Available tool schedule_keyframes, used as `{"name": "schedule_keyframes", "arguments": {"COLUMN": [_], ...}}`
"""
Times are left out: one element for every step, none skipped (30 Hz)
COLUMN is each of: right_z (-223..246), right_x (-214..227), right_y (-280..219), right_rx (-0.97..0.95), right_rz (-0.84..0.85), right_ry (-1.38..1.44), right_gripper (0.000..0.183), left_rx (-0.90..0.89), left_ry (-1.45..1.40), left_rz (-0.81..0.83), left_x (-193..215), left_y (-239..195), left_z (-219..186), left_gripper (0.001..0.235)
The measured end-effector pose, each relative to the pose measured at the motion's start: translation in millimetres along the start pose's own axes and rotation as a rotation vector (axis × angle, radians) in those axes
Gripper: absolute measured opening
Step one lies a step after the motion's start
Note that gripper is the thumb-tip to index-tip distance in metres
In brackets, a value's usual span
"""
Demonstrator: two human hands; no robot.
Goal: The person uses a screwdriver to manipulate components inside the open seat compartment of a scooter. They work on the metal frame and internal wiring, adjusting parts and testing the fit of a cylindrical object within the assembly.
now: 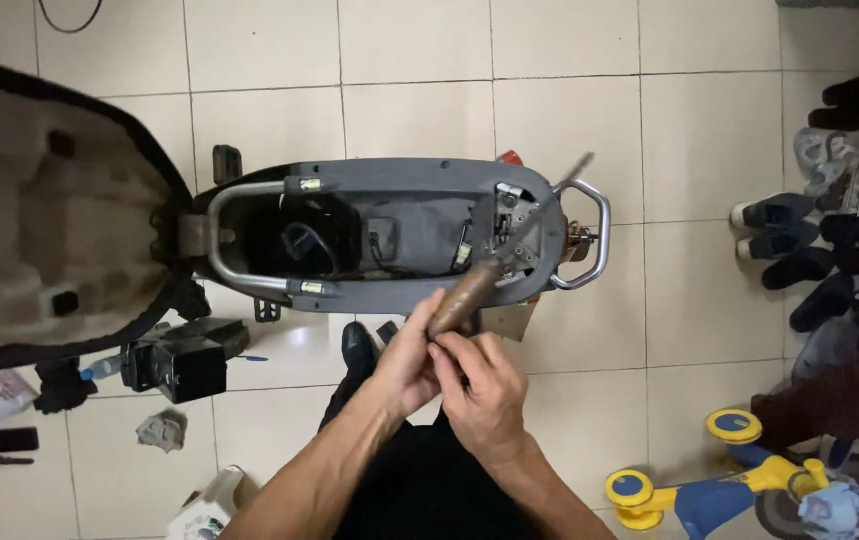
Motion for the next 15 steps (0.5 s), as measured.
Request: {"name": "schedule_keyframes", "arguments": {"right_z": [14, 27, 27, 28, 29, 29, 28, 28, 27, 26, 24, 25, 18, 11, 4], "right_x": [7, 13, 13, 12, 11, 10, 10, 8, 8, 5, 2, 4, 8, 11, 12], "right_y": [1, 1, -2, -5, -9, -12, -14, -18, -21, -25, -29, -31, -31, -32, -33], "right_rx": [0.107, 0.214, 0.219, 0.246, 0.272, 0.278, 0.279, 0.277, 0.281, 0.281, 0.282, 0.283, 0.197, 0.112, 0.114], "right_rz": [-0.049, -0.101, -0.097, -0.077, -0.057, -0.056, -0.049, -0.043, -0.042, -0.016, 0.011, 0.011, 0.004, -0.004, -0.005], "right_ry": [-0.032, -0.064, -0.064, -0.065, -0.065, -0.07, -0.061, -0.048, -0.051, -0.049, -0.047, -0.05, -0.018, 0.015, 0.014], "right_gripper": [0.008, 0.007, 0.007, 0.006, 0.007, 0.007, 0.007, 0.007, 0.007, 0.006, 0.007, 0.007, 0.009, 0.012, 0.012], "left_rx": [-0.007, -0.016, -0.017, -0.014, -0.011, -0.01, -0.014, -0.017, -0.017, -0.032, -0.048, -0.047, -0.07, -0.094, -0.094], "left_ry": [0.017, 0.037, 0.031, 0.051, 0.07, 0.067, 0.087, 0.107, 0.105, 0.169, 0.232, 0.231, 0.255, 0.28, 0.279], "left_rz": [0.02, 0.041, 0.043, 0.074, 0.104, 0.112, 0.06, 0.004, 0.007, 0.007, 0.007, 0.01, 0.015, 0.02, 0.022], "left_x": [-2, -5, -3, -5, -8, -10, -6, 0, 1, 1, 1, 4, 7, 9, 16], "left_y": [-1, -2, -3, -5, -6, -8, -9, -11, -16, -20, -24, -23, -23, -22, -22], "left_z": [1, 1, 0, 1, 3, 3, 3, 3, 2, 1, 0, 1, 0, -2, -4], "left_gripper": [0.041, 0.042, 0.042, 0.042, 0.043, 0.043, 0.037, 0.033, 0.033, 0.036, 0.04, 0.04, 0.038, 0.037, 0.037]}}
Point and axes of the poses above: each hand's wrist, its own y-axis towards the middle knuckle, its own x-axis out of the back of the hand, z = x × y, the point moved 10 cm from there along y, towards the middle knuckle, and after that the axes turned 8 degrees about -z, right-handed, at the moved point
